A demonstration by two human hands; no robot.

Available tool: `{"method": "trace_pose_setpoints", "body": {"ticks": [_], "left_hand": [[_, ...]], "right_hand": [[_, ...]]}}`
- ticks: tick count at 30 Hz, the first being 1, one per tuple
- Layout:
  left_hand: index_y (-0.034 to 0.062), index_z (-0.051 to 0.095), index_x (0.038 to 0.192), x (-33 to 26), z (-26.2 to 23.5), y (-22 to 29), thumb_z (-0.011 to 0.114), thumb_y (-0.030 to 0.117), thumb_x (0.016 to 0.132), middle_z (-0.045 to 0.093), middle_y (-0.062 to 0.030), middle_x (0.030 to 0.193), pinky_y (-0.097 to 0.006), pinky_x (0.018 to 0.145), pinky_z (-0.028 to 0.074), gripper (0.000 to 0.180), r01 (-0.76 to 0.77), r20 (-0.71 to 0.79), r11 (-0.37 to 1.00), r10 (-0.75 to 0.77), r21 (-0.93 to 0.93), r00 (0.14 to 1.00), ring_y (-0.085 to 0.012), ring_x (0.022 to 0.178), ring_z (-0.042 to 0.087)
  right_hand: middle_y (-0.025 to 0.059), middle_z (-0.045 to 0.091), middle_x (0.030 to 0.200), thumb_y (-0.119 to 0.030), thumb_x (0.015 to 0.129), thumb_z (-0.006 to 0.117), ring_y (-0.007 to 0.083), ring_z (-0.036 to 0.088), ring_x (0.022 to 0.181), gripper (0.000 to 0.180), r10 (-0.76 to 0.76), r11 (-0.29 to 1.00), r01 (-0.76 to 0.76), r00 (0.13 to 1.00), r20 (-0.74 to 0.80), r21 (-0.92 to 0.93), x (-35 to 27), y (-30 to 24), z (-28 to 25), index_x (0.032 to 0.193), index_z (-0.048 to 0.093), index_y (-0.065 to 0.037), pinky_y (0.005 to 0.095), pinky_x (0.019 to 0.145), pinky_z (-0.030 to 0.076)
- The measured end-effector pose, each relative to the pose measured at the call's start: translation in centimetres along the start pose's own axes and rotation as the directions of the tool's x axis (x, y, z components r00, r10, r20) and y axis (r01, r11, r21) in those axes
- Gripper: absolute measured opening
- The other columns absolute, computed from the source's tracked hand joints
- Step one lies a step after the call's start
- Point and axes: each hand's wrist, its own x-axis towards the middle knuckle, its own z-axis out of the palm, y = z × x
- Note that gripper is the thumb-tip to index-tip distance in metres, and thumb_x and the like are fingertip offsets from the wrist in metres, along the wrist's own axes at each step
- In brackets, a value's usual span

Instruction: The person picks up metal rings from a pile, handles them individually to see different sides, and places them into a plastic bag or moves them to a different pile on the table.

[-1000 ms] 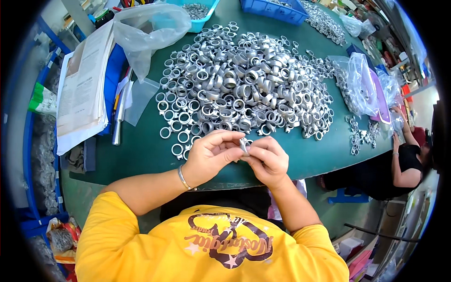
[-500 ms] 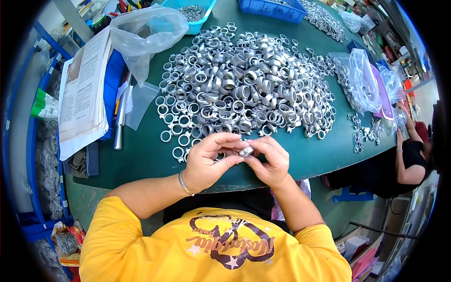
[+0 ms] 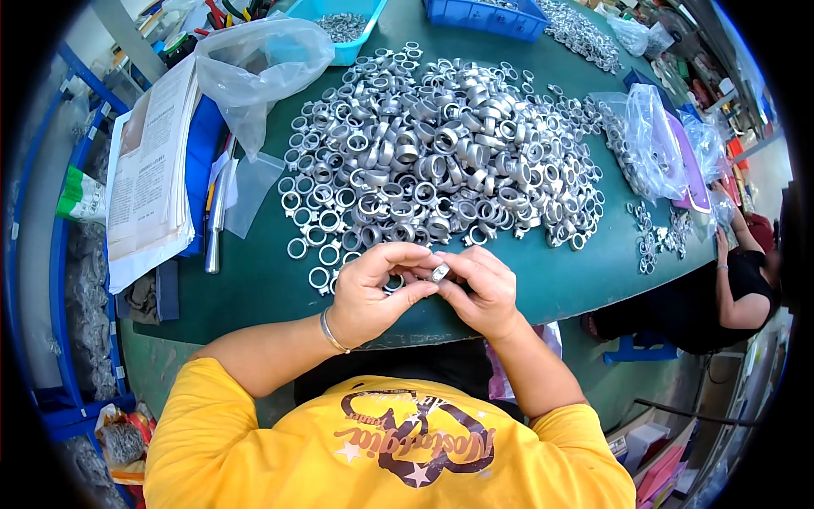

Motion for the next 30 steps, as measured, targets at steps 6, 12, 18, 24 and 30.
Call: {"method": "trace_pose_setpoints", "body": {"ticks": [6,12,18,24,30], "left_hand": [[-0.0026,0.053,0.109,0.1,-0.1,0.1,0.067,-0.006,0.076,0.062,-0.0120,0.102,-0.023,0.071,0.051,0.036,0.016,0.014,1.000,-0.016,-0.005,1.000,-0.0134,0.086,0.061],[-0.0044,0.055,0.106,0.2,0.1,0.6,0.064,-0.005,0.079,0.060,-0.0116,0.102,-0.023,0.072,0.051,0.029,0.039,0.005,0.999,-0.039,-0.036,0.999,-0.0146,0.088,0.061],[-0.0071,0.058,0.098,0.5,0.0,1.0,0.057,-0.001,0.085,0.056,-0.0104,0.100,-0.024,0.074,0.053,0.014,0.208,-0.086,0.968,-0.221,-0.139,0.971,-0.0157,0.086,0.061],[-0.0048,0.059,0.097,0.6,-0.2,1.1,0.053,0.006,0.090,0.062,-0.0083,0.085,-0.024,0.065,0.053,0.014,0.400,-0.001,0.889,-0.410,-0.221,0.912,-0.0128,0.071,0.061],[-0.0052,0.057,0.104,0.2,-0.3,0.9,0.044,0.017,0.095,0.061,-0.0089,0.085,-0.026,0.063,0.052,0.027,0.477,0.124,0.853,-0.460,-0.214,0.879,-0.0153,0.069,0.061]], "right_hand": [[0.0089,0.060,0.071,-0.004,0.062,0.074,0.0212,0.056,0.058,0.033,-0.009,1.000,0.009,1.000,0.029,0.007,-0.1,0.2,0.1,0.093,0.063,0.000,0.0288,0.053,0.045],[0.0086,0.061,0.072,-0.007,0.063,0.076,0.0204,0.056,0.058,0.031,-0.014,1.000,0.015,1.000,-0.017,0.023,0.2,0.0,0.2,0.090,0.064,0.000,0.0286,0.052,0.045],[0.0091,0.062,0.073,-0.010,0.063,0.077,0.0207,0.057,0.057,0.032,-0.015,1.000,0.015,0.999,-0.037,-0.007,0.1,-0.4,-0.2,0.090,0.064,-0.001,0.0281,0.052,0.045],[0.0096,0.062,0.076,-0.011,0.063,0.077,0.0222,0.060,0.062,0.036,-0.014,1.000,0.015,0.999,-0.048,0.009,-0.4,-0.1,-0.1,0.093,0.063,0.001,0.0285,0.054,0.047],[0.0113,0.062,0.083,-0.012,0.063,0.077,0.0224,0.060,0.066,0.038,-0.033,0.999,0.035,0.998,-0.054,0.024,-0.5,-0.2,0.0,0.096,0.064,0.000,0.0296,0.056,0.049]]}}
